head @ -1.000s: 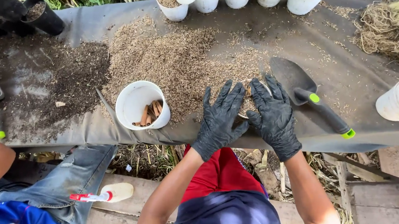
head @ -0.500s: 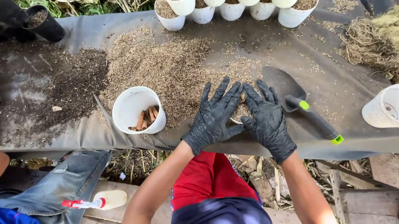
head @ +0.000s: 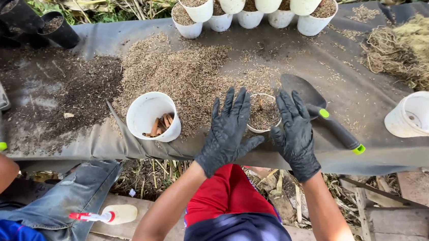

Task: Propagating plants by filling small plastic cups with soil substrate, inserting plant cuttings, and watering them with a spray bottle.

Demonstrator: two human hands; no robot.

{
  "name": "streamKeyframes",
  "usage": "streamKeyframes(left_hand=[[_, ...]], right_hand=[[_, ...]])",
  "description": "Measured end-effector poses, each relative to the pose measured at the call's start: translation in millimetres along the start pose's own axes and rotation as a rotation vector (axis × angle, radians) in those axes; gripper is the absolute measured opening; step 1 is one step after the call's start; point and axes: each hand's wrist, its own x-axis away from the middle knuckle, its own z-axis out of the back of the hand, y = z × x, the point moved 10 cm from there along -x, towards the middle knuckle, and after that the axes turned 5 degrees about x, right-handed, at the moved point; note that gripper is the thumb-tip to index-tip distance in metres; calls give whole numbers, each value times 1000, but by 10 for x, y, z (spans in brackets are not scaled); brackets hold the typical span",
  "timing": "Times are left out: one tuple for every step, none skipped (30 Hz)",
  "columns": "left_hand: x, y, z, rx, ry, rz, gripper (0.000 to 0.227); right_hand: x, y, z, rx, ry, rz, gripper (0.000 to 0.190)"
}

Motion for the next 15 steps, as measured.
streamKeyframes(left_hand=[[20, 9, -37, 3, -3, 1, 115], [37, 37, -51, -12, 21, -22, 108], [46, 55, -62, -30, 47, -42, 101], [66, 53, -126, -28, 46, -40, 101], [90, 71, -183, -19, 50, -62, 94], [110, 91, -241, -10, 53, -84, 88], [86, 85, -230, -11, 48, -85, 88], [62, 76, -200, -17, 62, -78, 83], [59, 72, -172, -22, 73, -72, 79], [96, 79, -211, -22, 65, -74, 79], [100, 78, -231, -25, 69, -74, 80], [110, 78, -245, -27, 73, -73, 81], [113, 85, -212, -29, 74, -72, 81], [119, 87, -170, -37, 85, -66, 82], [107, 107, -138, -40, 100, -61, 83]], right_hand=[[64, 14, -26, 1, -4, -2, 85], [126, 16, -47, 60, 2, 10, 83], [171, 20, -74, 118, 10, 25, 81], [206, 21, -113, 118, 8, 26, 81], [243, 31, -172, 164, -9, 14, 81], [279, 47, -228, 210, -25, 2, 82], [269, 59, -246, 208, -26, -2, 82], [261, 72, -265, 229, -29, -6, 80], [274, 73, -287, 250, -35, -13, 78], [315, 63, -297, 245, -38, -19, 78], [307, 70, -306, 254, -45, -16, 79], [301, 68, -311, 262, -52, -14, 79], [286, 49, -293, 262, -51, -11, 79], [273, 33, -287, 266, -59, -12, 80], [259, 40, -262, 277, -68, -11, 80]])
